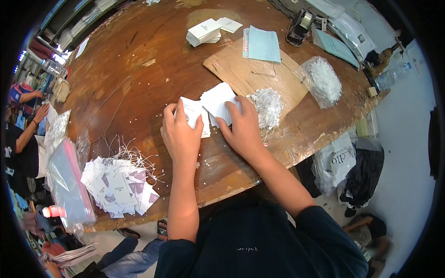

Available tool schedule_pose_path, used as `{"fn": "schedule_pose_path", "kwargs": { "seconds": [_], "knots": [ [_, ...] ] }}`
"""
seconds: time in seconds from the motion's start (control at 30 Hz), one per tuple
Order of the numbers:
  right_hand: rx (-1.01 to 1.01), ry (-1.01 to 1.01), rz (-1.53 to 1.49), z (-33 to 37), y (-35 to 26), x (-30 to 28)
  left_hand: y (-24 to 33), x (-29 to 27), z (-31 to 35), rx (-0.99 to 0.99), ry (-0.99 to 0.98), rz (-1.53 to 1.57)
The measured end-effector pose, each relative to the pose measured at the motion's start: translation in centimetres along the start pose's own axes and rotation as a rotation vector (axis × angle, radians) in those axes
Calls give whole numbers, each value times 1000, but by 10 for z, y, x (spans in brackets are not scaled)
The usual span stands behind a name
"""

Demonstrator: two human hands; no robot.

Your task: The person repeatedly picks small white paper tags and thin white strings from a wooden table, inserts a string through a hole in each tag, and places the assembled units into a growing stack. The person handles items one at a time and occasionally repositions stacks to continue the process.

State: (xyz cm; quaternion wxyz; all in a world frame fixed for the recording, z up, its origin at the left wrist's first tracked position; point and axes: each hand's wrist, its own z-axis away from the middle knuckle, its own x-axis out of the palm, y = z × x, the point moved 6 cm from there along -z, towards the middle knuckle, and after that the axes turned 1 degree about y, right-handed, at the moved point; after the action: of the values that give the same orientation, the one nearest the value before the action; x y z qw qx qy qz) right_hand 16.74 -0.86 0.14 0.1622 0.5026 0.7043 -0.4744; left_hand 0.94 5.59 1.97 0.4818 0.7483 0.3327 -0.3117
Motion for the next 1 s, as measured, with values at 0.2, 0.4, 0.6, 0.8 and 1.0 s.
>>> {"fn": "schedule_pose_path", "kwargs": {
  "seconds": [0.2,0.4,0.6,0.8,1.0],
  "knots": [
    [-19,-33,19,-3,3,-5,-11,-1,-6,-18,119,155],
    [27,2,-50,-2,4,-4,-25,-6,-9,-95,167,414],
    [26,59,-98,-2,5,-6,-44,10,-11,-346,115,962],
    [26,58,-149,-2,8,-5,-50,17,-5,-535,20,1172],
    [11,46,-145,-3,7,-5,-47,15,-7,-506,18,1206]
  ]
}}
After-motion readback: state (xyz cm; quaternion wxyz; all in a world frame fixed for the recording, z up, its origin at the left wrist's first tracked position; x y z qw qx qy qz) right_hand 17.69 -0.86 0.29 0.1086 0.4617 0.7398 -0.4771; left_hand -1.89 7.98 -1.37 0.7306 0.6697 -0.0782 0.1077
